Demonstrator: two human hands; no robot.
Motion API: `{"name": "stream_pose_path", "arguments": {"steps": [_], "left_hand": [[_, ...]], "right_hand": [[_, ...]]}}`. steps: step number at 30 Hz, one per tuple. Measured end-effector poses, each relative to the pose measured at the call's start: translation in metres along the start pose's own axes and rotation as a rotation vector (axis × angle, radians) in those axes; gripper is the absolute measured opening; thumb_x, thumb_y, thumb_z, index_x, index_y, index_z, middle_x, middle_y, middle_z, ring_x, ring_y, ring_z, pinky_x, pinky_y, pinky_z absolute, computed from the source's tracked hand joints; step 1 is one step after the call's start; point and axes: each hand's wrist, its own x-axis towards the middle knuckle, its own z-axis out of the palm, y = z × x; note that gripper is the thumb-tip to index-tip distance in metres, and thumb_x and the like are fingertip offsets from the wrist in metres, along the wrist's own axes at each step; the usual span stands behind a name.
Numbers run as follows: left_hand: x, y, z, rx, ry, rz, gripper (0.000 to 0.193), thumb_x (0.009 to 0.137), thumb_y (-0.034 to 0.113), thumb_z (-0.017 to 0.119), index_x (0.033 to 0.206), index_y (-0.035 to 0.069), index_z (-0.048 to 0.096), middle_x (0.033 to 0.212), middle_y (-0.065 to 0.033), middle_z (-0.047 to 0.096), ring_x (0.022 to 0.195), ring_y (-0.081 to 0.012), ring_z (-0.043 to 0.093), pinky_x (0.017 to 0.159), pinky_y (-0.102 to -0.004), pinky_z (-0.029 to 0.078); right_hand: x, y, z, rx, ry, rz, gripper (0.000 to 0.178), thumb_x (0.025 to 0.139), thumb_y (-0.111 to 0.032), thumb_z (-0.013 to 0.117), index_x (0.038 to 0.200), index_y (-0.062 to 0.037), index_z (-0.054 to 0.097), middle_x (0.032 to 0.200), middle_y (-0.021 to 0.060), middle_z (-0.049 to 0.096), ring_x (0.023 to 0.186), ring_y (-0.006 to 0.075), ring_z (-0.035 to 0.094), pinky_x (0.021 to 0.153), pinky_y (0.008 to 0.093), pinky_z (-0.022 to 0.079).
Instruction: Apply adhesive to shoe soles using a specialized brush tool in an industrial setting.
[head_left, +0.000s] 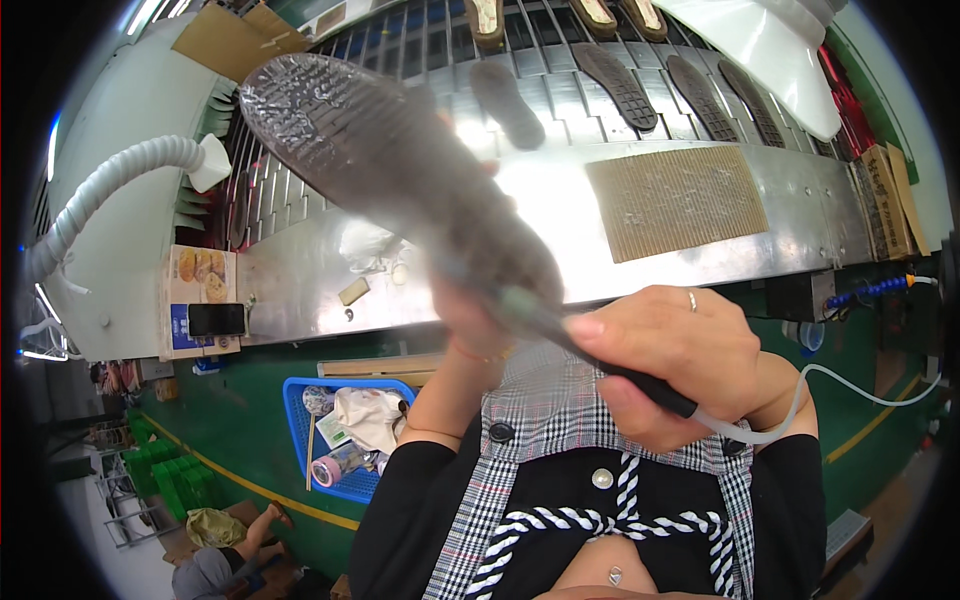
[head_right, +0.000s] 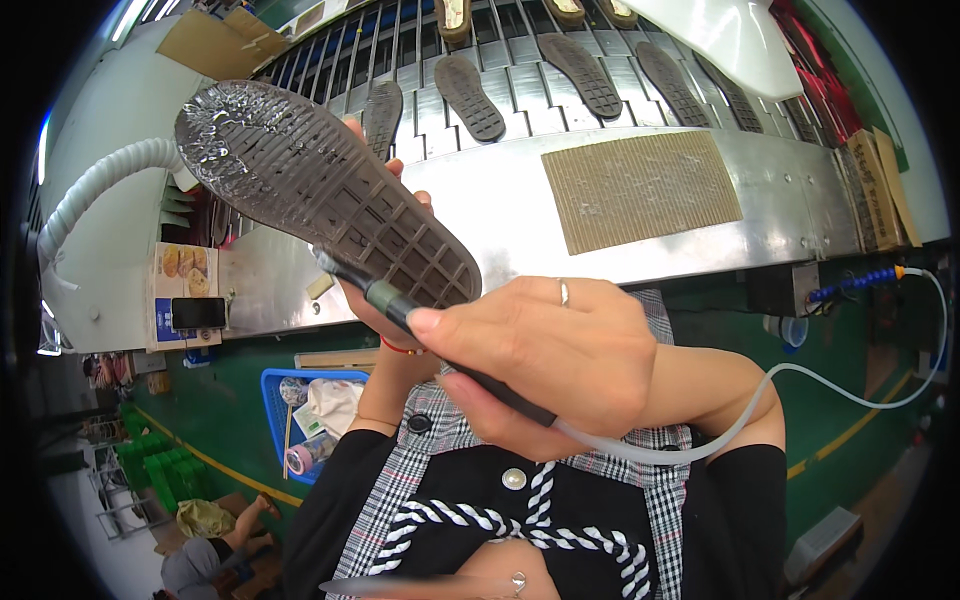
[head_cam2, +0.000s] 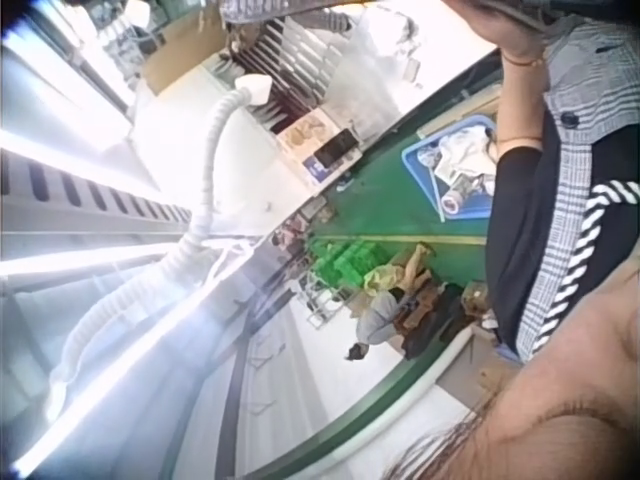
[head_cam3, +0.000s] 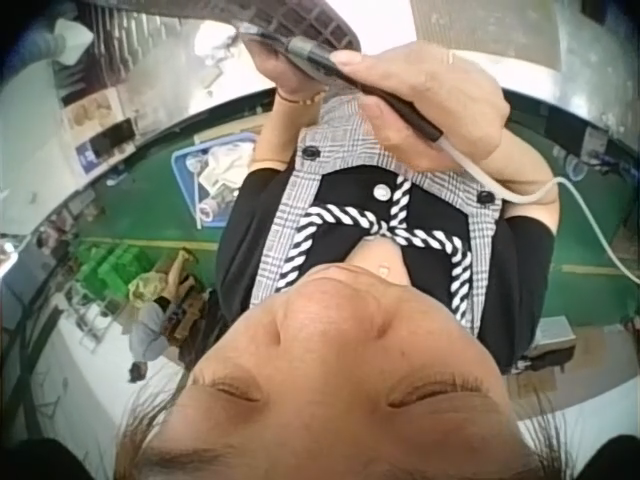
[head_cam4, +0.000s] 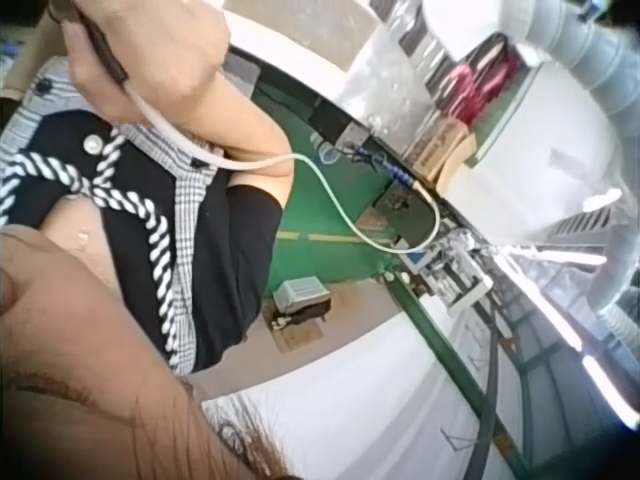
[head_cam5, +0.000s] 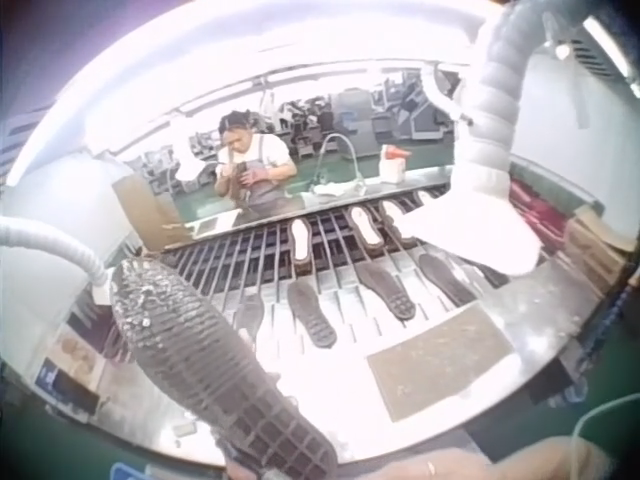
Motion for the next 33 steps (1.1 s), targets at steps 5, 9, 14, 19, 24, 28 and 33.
{"name": "stream_pose_path", "arguments": {"steps": [5, 9, 14, 19, 24, 28, 33], "left_hand": [[-0.003, 0.0, -0.001, 0.018, 0.02, 0.017, 0.068, 0.105, 0.045, 0.04, 0.158, 0.008, 0.018, 0.164, -0.0148, 0.018, 0.129, -0.0271, 0.052, 0.098, -0.041, 0.057], [0.0, 0.001, 0.006, -0.094, -0.027, 0.083, 0.061, 0.102, 0.037, 0.044, 0.149, -0.001, 0.034, 0.134, -0.014, 0.055, 0.114, -0.0223, 0.057, 0.096, -0.0343, 0.05], [0.001, 0.001, -0.02, -0.154, 0.032, 0.083, 0.06, 0.104, 0.04, 0.035, 0.153, 0.006, 0.028, 0.145, -0.0139, 0.045, 0.118, -0.0258, 0.058, 0.096, -0.0394, 0.054], [0.002, 0.001, -0.046, -0.233, 0.103, 0.085, 0.059, 0.107, 0.043, 0.024, 0.159, 0.015, 0.02, 0.158, -0.0138, 0.032, 0.123, -0.0302, 0.059, 0.097, -0.0458, 0.058], [0.012, 0.013, -0.01, 0.187, 0.291, 0.147, 0.059, 0.107, 0.042, 0.022, 0.158, 0.013, 0.022, 0.156, -0.0108, 0.037, 0.123, -0.0249, 0.058, 0.095, -0.0438, 0.059], [0.022, 0.016, -0.017, -0.515, -0.186, 0.087, 0.06, 0.107, 0.041, 0.023, 0.158, 0.008, 0.022, 0.151, -0.0124, 0.044, 0.125, -0.0225, 0.057, 0.098, -0.0407, 0.056], [0.026, 0.016, -0.02, -0.482, -0.109, 0.082, 0.059, 0.107, 0.039, 0.025, 0.156, 0.007, 0.026, 0.152, -0.0126, 0.043, 0.124, -0.0222, 0.056, 0.096, -0.0386, 0.054]], "right_hand": [[0.003, 0.001, 0.006, -0.053, 0.006, -0.029, 0.038, 0.074, 0.005, 0.071, 0.111, 0.0106, 0.066, 0.086, 0.0158, 0.071, 0.068, 0.025, 0.071, 0.058, 0.0308, 0.056], [0.001, 0.0, 0.001, -0.11, -0.023, 0.042, 0.038, 0.073, 0.004, 0.071, 0.11, 0.0105, 0.067, 0.085, 0.0159, 0.071, 0.067, 0.0251, 0.07, 0.058, 0.0301, 0.056], [-0.004, 0.0, 0.007, 0.028, -0.011, -0.019, 0.038, 0.073, 0.003, 0.071, 0.111, 0.0091, 0.067, 0.082, 0.0139, 0.07, 0.066, 0.0245, 0.07, 0.057, 0.0303, 0.055], [-0.006, 0.001, 0.009, 0.021, -0.046, 0.04, 0.036, 0.073, 0.003, 0.071, 0.109, 0.0087, 0.068, 0.083, 0.015, 0.071, 0.066, 0.0244, 0.07, 0.056, 0.0306, 0.054], [-0.01, 0.0, 0.005, -0.002, -0.121, 0.129, 0.036, 0.075, 0.002, 0.067, 0.11, 0.0076, 0.068, 0.088, 0.0166, 0.072, 0.073, 0.0273, 0.071, 0.064, 0.0335, 0.058], [-0.009, 0.003, 0.004, 0.034, -0.083, 0.06, 0.038, 0.074, 0.003, 0.067, 0.112, 0.007, 0.068, 0.085, 0.0156, 0.072, 0.07, 0.0263, 0.07, 0.062, 0.0331, 0.057], [-0.016, 0.0, 0.007, 0.121, -0.14, 0.09, 0.039, 0.073, 0.005, 0.068, 0.111, 0.0049, 0.069, 0.09, 0.0166, 0.073, 0.074, 0.0266, 0.072, 0.065, 0.0336, 0.058]]}}
